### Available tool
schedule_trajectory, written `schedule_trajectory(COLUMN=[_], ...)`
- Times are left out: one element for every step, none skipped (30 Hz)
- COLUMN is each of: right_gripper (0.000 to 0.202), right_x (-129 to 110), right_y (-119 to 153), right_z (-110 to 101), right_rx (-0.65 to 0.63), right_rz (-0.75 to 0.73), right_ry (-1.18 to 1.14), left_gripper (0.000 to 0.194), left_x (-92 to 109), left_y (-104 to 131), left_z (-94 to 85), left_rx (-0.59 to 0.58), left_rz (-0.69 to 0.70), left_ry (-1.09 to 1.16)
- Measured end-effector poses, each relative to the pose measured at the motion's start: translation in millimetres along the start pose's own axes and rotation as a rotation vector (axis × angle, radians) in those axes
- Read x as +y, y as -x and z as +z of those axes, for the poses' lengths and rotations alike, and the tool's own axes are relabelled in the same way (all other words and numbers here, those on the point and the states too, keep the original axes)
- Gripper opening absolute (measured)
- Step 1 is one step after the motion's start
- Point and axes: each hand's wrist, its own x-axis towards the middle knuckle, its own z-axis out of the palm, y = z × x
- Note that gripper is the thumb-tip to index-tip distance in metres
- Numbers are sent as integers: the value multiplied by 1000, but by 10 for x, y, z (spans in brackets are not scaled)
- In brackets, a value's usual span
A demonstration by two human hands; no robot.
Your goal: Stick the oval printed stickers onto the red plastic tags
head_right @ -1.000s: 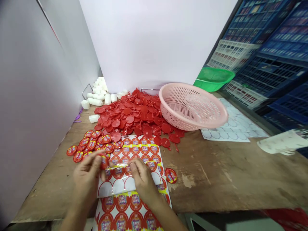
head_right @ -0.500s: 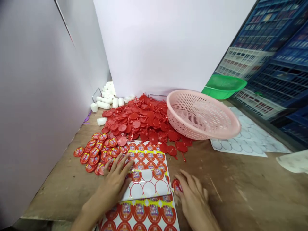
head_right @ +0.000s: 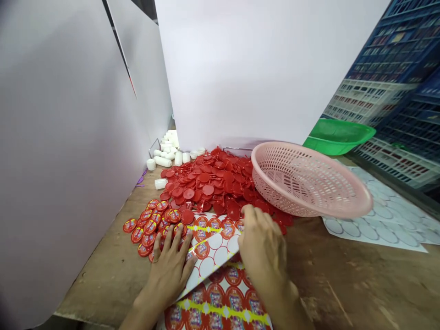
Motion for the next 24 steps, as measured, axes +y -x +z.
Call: schedule_trajectory(right_gripper=[25,22,18,14,13,18,23,28,30,31,30,29,29,27,27,28,29,30,32,32,33,34,35,37], right_x=[44,115,195,264,307,311,271,188,71,-69,-218,-361,-487,-587,-660,-706,-731,-743,-751,-761,-777,-802,-835,-874], right_y=[-73,-130,-169,-190,-194,-183,-162,-137,-112,-92,-79,-72,-69,-68,-64,-52,-28,10,64,133,215,306,404,503], right_z=[-46,-88,-120,-136,-132,-102,-48,30,127,237,351,461,560,645,714,769,811,846,879,912,949,991,1038,1089], right_rx=[14,23,24,1,-51,-123,-198,-268,-327,-374,-435,-508,-583,-609,-610,-587,-559,-545,-554,-564,-566,-557,-541,-517], right_rz=[37,99,176,250,308,346,369,381,382,382,367,346,321,272,213,144,69,-7,-84,-150,-201,-229,-253,-265], right_ry=[28,6,-73,-201,-359,-523,-673,-796,-890,-966,-1031,-1079,-1092,-1048,-966,-852,-729,-618,-534,-479,-447,-426,-416,-418], left_gripper=[53,54,54,54,54,53,51,49,47,46,45,46,47,49,50,51,51,49,48,47,48,48,48,48], left_x=[-15,-29,-39,-43,-40,-29,-9,19,54,92,133,172,207,235,256,269,277,280,280,278,275,271,266,259], left_y=[8,16,23,31,40,48,55,60,63,64,62,58,51,42,32,21,10,1,-5,-8,-5,3,17,36], left_z=[9,15,19,19,16,10,1,-10,-21,-33,-44,-55,-66,-76,-85,-93,-100,-104,-105,-101,-92,-78,-58,-34], left_rx=[19,42,68,96,122,143,155,154,142,120,90,54,14,-25,-64,-99,-126,-142,-145,-137,-118,-92,-72,-49], left_rz=[12,25,37,53,74,102,139,185,238,288,329,360,379,387,385,378,373,370,373,381,389,395,399,402], left_ry=[-6,-12,-18,-22,-25,-24,-19,-10,2,18,38,62,92,125,164,206,249,288,318,335,337,326,318,303])
